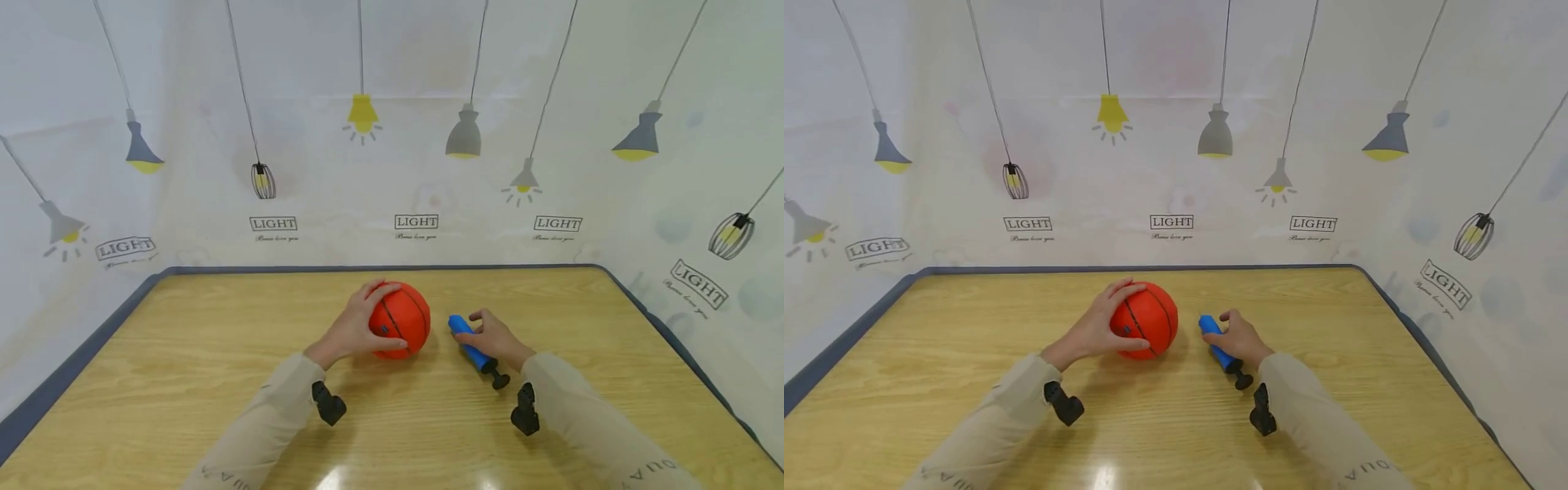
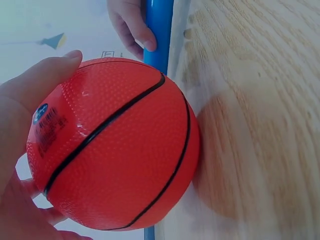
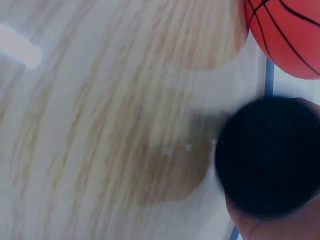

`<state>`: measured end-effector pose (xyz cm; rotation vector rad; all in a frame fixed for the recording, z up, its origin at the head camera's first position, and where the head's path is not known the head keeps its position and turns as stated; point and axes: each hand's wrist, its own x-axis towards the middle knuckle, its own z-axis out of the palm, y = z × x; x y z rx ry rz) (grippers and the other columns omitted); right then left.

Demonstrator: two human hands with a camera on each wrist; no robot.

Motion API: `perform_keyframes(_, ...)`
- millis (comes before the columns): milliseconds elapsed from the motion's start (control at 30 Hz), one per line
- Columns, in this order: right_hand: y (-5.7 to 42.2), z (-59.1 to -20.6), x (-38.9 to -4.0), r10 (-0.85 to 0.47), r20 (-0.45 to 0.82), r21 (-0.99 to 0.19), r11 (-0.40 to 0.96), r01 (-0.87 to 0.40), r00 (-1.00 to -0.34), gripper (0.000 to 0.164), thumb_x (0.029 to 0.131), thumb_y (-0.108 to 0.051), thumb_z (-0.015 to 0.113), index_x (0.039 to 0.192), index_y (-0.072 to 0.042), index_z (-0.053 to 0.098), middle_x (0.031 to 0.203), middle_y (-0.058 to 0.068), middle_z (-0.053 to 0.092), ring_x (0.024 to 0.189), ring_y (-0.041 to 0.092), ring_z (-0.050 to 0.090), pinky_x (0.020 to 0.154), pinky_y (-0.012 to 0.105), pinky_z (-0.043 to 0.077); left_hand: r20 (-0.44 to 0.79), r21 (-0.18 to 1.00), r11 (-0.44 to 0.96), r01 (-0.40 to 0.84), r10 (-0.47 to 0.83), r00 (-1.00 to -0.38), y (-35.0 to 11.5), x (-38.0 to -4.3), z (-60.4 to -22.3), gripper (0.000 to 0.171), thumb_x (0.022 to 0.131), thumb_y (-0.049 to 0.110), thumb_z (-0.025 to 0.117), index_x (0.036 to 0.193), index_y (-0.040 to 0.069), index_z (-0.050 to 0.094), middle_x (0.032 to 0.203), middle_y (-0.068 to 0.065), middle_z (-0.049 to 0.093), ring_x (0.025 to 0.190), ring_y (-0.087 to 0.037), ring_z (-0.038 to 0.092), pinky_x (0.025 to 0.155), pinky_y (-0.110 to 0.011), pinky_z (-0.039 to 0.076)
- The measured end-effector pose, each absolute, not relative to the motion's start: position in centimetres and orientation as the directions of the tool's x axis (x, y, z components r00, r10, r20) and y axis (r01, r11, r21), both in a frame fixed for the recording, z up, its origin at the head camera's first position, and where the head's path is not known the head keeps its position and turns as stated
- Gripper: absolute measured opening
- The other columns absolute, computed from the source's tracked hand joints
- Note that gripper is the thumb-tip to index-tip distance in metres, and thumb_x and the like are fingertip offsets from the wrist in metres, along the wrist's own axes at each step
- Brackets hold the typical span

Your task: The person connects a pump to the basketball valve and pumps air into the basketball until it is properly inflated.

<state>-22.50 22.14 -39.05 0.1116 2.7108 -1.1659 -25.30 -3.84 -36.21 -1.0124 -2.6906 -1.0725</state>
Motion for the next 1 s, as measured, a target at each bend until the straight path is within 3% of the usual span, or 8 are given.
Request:
perform_keyframes(500,22.3,-39.9,-22.7,-0.008,-0.191,-0.671,0.731,0.125,-0.982,0.055,0.083,-0.028,0.059,0.121,0.002,0.034,0.101,0.021,0.05,0.08,0.026,0.052,0.069,0.036,0.045,0.265,0.58,0.542,0.608,0.581,-0.77,-4.6,-24.7,-35.4,0.081,0.063,0.03,0.078,0.128,0.014,0.035,0.14,-0.009,0.025,0.123,-0.029,0.027,0.085,-0.044,0.042)
perform_keyframes(1000,23.3,-39.9,-22.4,-0.027,-0.178,-0.659,0.746,0.099,-0.984,0.057,0.082,-0.033,0.059,0.12,0.001,0.036,0.105,0.022,0.05,0.086,0.029,0.052,0.072,0.04,0.044,0.307,0.531,0.517,0.671,0.621,-0.721,-4.6,-24.3,-35.4,0.074,0.063,0.029,0.079,0.125,0.018,0.041,0.139,-0.008,0.025,0.12,-0.033,0.028,0.082,-0.045,0.043)
